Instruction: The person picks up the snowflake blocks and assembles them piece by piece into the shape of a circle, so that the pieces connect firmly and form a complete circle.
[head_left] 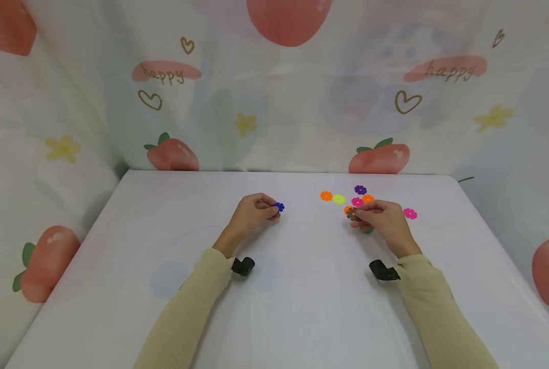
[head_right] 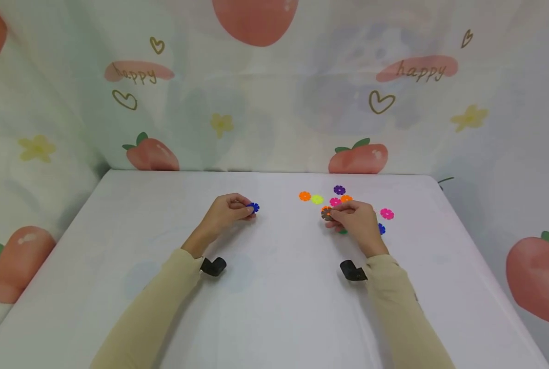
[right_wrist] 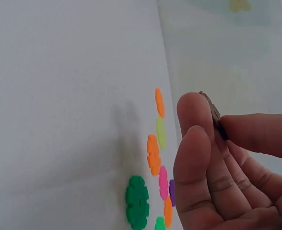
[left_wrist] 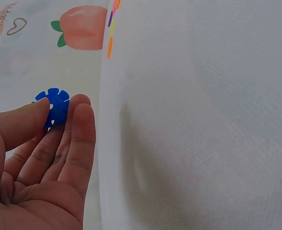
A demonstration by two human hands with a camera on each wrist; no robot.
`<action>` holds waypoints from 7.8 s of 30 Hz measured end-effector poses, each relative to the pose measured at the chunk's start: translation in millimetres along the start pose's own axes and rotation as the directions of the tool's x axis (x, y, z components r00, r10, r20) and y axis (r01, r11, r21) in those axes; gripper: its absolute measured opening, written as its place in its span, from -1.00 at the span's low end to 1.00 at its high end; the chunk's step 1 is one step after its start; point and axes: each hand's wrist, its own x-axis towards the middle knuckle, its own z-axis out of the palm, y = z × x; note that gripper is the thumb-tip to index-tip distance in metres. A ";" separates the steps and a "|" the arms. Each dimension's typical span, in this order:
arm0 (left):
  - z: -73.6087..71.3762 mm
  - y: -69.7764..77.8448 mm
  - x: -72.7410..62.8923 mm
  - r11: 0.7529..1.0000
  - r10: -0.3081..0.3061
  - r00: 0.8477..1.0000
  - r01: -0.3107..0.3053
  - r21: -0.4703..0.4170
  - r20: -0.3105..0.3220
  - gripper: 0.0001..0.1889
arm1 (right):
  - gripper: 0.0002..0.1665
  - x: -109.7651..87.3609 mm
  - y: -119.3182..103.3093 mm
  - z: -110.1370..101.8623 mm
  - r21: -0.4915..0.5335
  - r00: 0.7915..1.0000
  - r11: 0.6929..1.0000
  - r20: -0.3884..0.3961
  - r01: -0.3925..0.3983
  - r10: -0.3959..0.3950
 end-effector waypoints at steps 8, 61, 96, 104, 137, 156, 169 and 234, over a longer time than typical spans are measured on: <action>-2.2 -0.4 -4.4 1.000 -0.004 1.000 0.004 0.030 -0.008 -0.89 | -0.47 3.2 -7.4 19.7 0.086 1.000 0.996 0.030 -0.003 0.001; 17.7 -5.6 -9.9 0.970 0.105 0.994 -0.107 0.219 0.025 -0.93 | -0.67 12.1 -38.7 107.5 0.170 0.987 0.985 0.158 0.006 -0.033; 18.3 3.4 -15.8 0.969 0.166 0.983 -0.147 0.197 -0.081 -0.96 | -0.79 11.1 -46.2 118.4 0.250 0.983 0.965 0.147 0.073 -0.112; 7.4 -2.9 -20.6 0.972 0.144 0.984 -0.121 0.201 -0.105 -0.96 | -0.66 17.7 -40.6 99.8 0.201 0.983 0.974 0.126 0.104 -0.131; -14.2 -8.4 -29.1 0.978 0.116 0.986 -0.092 0.187 -0.121 -0.96 | -0.58 11.8 3.9 -24.1 -0.515 0.981 0.854 0.190 0.066 0.038; -14.1 -5.6 -30.1 0.977 0.095 0.988 -0.069 0.200 -0.123 -0.95 | -0.79 14.8 13.3 -32.0 -0.546 0.967 0.820 0.251 0.169 -0.032; -13.5 -8.3 -29.1 0.980 0.102 0.990 -0.083 0.180 -0.101 -0.97 | -0.71 14.4 10.5 -34.6 -0.354 0.986 0.932 0.165 0.079 -0.021; 22.3 -9.5 -29.4 0.973 0.151 0.985 -0.132 0.189 -0.090 -0.92 | -0.92 7.5 -24.1 97.3 0.011 0.942 0.960 0.187 0.280 -0.277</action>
